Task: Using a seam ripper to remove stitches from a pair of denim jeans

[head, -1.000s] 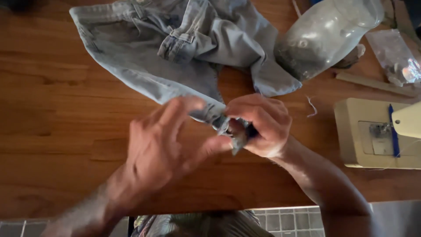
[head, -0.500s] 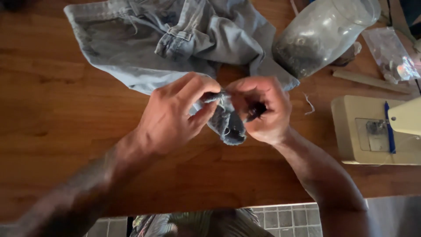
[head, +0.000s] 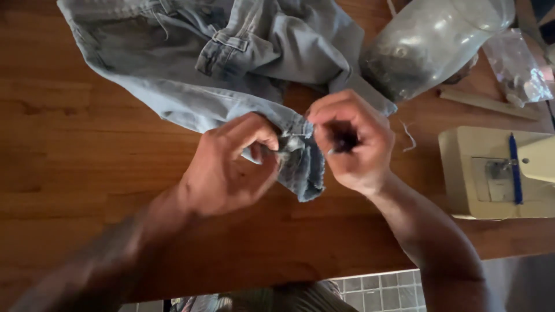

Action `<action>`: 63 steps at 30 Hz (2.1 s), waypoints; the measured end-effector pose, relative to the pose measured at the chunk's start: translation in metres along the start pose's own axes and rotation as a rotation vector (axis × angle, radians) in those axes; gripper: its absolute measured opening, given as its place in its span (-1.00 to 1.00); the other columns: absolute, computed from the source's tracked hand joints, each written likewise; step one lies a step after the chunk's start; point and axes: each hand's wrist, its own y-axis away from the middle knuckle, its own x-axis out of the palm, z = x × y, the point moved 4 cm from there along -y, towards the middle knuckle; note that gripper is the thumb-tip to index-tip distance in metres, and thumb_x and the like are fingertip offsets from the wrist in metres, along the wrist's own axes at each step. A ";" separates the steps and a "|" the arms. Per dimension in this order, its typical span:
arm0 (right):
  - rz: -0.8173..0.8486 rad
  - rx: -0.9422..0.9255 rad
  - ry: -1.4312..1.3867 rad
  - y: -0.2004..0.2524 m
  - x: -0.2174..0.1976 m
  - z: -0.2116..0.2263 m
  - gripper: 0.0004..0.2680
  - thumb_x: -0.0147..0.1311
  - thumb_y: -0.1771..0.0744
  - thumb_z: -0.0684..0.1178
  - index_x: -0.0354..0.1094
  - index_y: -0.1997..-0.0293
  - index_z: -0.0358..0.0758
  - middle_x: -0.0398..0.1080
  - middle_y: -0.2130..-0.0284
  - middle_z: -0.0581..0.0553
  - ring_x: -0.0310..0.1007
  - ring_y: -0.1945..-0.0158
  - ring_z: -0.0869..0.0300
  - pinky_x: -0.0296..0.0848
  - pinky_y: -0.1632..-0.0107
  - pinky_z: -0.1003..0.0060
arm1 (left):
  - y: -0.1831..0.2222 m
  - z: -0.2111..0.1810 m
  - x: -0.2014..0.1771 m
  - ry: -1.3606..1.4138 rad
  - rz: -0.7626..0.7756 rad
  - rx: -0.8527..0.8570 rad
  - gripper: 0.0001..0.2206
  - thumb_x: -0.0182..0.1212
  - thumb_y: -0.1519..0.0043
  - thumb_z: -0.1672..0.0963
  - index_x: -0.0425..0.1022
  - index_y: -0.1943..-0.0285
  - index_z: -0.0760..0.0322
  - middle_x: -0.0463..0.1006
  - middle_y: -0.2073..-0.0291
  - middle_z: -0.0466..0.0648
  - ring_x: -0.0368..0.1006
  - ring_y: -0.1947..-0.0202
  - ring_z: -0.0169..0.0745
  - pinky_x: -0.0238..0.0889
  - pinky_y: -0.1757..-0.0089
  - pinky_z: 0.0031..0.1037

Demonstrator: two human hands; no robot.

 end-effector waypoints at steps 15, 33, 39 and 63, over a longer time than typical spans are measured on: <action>0.049 0.123 -0.267 0.019 0.014 -0.015 -0.81 0.29 -0.42 -0.44 0.42 -0.02 -0.30 0.64 0.06 -0.34 0.66 0.23 0.20 0.63 0.20 0.43 | 0.006 0.003 -0.002 -0.523 0.148 0.307 -0.89 0.37 -0.55 0.27 0.60 -0.10 0.20 0.64 0.01 0.11 0.67 0.10 0.09 0.73 0.38 -0.33; -0.086 -0.286 0.560 0.049 0.027 -0.021 -0.91 0.36 -0.45 -0.18 0.49 0.06 -0.31 0.43 0.17 -0.15 0.35 0.27 0.16 0.40 0.28 0.20 | 0.005 0.016 -0.028 -0.410 0.008 0.205 -0.56 0.70 -0.38 0.18 0.69 -0.40 0.47 0.82 -0.15 0.16 0.61 0.11 -0.11 0.45 -0.02 -0.24; -0.037 -0.282 0.344 0.042 0.040 0.024 -0.56 -0.05 -0.54 0.24 0.48 0.21 -0.46 0.50 0.24 -0.38 0.51 0.29 -0.06 0.49 0.23 0.06 | 0.003 -0.024 -0.032 -0.300 -0.012 0.033 -0.73 0.33 -0.52 0.25 0.67 -0.37 0.54 0.80 -0.22 0.33 0.60 0.64 -0.36 0.56 0.60 -0.55; 0.085 -0.169 0.516 0.038 -0.001 0.023 -0.68 0.18 -0.56 0.14 0.48 -0.33 -0.35 0.41 0.52 0.13 0.17 0.62 0.39 0.13 0.56 0.31 | 0.002 -0.013 -0.037 0.076 -0.005 0.110 -0.52 0.58 -0.40 0.37 0.52 -0.49 0.49 0.72 -0.37 0.35 0.80 -0.37 0.17 0.78 -0.33 -0.26</action>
